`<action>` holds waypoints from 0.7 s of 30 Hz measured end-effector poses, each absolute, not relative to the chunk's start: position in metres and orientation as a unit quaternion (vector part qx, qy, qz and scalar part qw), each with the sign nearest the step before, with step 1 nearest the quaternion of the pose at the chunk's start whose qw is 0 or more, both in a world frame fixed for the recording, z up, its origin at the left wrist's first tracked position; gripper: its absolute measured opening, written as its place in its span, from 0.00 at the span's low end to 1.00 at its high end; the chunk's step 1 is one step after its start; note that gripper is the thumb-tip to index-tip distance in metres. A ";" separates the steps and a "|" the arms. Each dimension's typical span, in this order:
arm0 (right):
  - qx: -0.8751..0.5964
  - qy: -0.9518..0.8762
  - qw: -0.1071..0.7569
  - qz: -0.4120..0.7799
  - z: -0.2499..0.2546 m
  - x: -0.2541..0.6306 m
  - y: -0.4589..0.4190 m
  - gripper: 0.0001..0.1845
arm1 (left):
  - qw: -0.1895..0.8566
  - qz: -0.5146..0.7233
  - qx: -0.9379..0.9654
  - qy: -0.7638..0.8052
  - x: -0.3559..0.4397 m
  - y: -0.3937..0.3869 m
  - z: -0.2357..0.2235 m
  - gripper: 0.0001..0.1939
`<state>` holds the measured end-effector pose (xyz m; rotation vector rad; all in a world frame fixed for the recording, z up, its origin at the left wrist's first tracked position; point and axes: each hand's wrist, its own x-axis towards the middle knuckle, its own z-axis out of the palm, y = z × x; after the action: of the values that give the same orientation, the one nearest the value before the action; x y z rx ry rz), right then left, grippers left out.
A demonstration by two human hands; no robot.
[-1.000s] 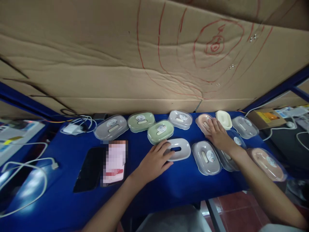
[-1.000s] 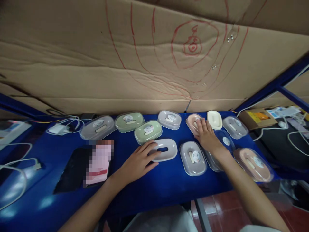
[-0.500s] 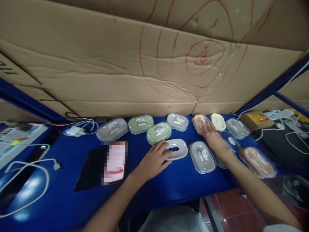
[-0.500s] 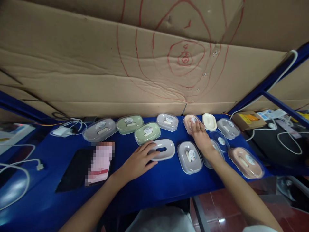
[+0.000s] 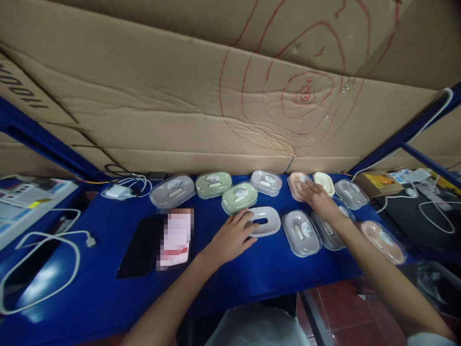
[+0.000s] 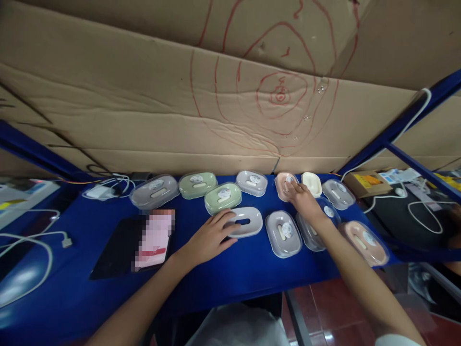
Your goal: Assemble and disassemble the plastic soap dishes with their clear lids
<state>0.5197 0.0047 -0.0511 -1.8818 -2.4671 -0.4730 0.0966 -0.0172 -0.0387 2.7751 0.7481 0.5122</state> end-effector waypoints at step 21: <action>-0.620 -0.775 0.003 -0.120 -0.036 0.517 0.004 0.35 | 0.110 0.191 0.942 0.253 0.097 -0.018 -0.039 0.16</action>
<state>0.5168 0.0041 -0.0363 -1.9454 -2.4314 -0.3751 0.0966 -0.0176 -0.0390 2.7682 0.7441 0.5615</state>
